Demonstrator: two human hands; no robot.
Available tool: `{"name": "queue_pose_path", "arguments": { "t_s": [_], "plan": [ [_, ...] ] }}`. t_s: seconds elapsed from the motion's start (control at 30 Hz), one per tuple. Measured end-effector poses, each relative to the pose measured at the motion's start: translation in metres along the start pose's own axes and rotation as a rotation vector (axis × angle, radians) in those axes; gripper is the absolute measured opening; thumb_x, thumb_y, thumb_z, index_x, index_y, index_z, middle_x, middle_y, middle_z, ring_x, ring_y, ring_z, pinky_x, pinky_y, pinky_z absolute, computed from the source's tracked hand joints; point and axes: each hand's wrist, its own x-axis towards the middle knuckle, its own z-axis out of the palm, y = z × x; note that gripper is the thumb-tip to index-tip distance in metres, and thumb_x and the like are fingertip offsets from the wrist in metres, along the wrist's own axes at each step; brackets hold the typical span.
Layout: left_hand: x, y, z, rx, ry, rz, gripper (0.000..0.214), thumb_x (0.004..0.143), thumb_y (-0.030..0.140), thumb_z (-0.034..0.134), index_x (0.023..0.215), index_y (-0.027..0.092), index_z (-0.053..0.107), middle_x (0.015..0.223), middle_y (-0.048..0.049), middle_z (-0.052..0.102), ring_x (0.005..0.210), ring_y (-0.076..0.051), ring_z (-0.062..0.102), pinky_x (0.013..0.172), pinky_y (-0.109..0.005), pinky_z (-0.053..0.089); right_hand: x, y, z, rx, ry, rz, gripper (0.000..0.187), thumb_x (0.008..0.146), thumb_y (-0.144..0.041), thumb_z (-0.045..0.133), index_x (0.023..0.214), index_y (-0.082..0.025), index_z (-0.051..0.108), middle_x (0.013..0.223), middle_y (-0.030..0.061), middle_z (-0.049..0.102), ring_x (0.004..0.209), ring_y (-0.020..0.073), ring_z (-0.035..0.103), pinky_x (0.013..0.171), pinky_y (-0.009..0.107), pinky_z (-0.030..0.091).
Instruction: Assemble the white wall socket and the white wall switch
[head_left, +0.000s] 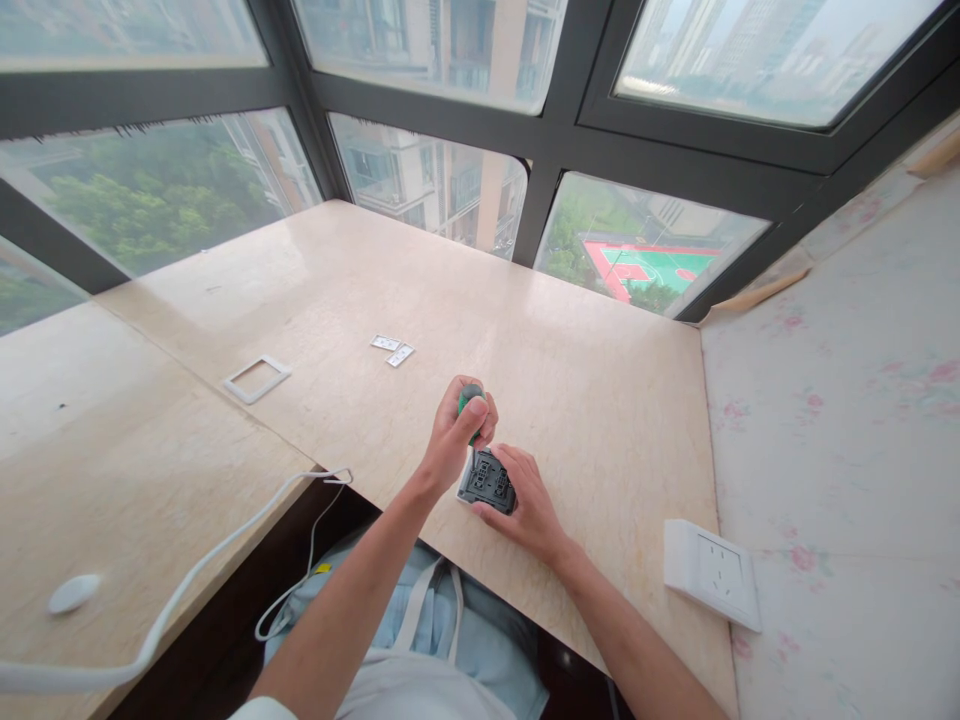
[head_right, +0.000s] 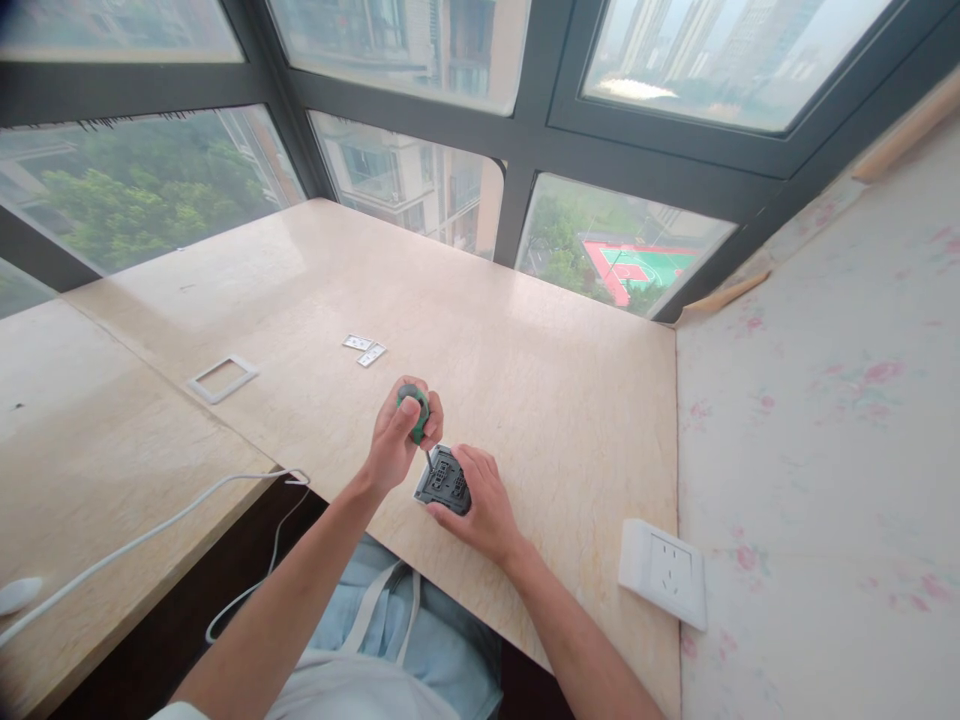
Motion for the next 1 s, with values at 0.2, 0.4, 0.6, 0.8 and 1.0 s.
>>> {"name": "queue_pose_path", "arguments": {
  "t_s": [0.2,0.4,0.6,0.8,1.0],
  "plan": [
    [-0.001,0.013,0.001,0.161,-0.02,-0.027,0.03,0.088,0.046,0.064,0.087,0.017,0.056,0.08,-0.0005,0.058,0.064,-0.009,0.053,0.058,-0.022,0.04,0.0,-0.004,0.0,-0.014,0.02,0.017,0.074,0.082,-0.037,0.07,0.145,-0.023,0.035,0.138,0.0157,0.053,0.127,0.0336,0.05,0.106,0.056,0.043],
    [0.002,0.026,0.009,0.143,0.029,-0.077,0.021,0.083,0.036,0.062,0.09,0.016,0.064,0.081,-0.0022,0.061,0.067,-0.011,0.055,0.059,-0.023,0.042,-0.001,-0.003,0.001,-0.017,0.022,0.032,0.075,0.078,-0.033,0.071,0.143,-0.021,0.037,0.136,0.0162,0.054,0.127,0.0343,0.05,0.106,0.056,0.042],
    [0.007,0.026,0.014,0.023,0.086,-0.037,0.018,0.081,0.032,0.052,0.071,0.017,0.052,0.054,0.0039,0.05,0.044,-0.007,0.042,0.043,-0.019,0.033,-0.002,-0.001,0.002,-0.011,0.032,0.039,0.074,0.077,-0.035,0.072,0.142,-0.021,0.038,0.134,0.0164,0.055,0.125,0.0346,0.051,0.105,0.056,0.043],
    [0.014,0.015,0.018,0.006,-0.023,-0.064,0.027,0.087,0.038,0.061,0.082,0.022,0.04,0.055,0.0097,0.051,0.031,-0.003,0.033,0.032,-0.014,0.02,-0.001,-0.001,0.001,0.013,0.027,0.046,0.073,0.077,-0.035,0.072,0.14,-0.021,0.04,0.133,0.0154,0.056,0.125,0.0335,0.051,0.106,0.054,0.043],
    [0.013,0.015,0.025,0.078,0.0,-0.013,0.038,0.079,0.039,0.076,0.074,0.019,0.043,0.07,0.0064,0.055,0.042,-0.004,0.053,0.037,-0.015,0.038,-0.001,0.001,0.0,0.01,0.018,0.056,0.076,0.077,-0.039,0.072,0.143,-0.022,0.038,0.136,0.0159,0.055,0.128,0.0355,0.049,0.106,0.056,0.042]
  ]
}}
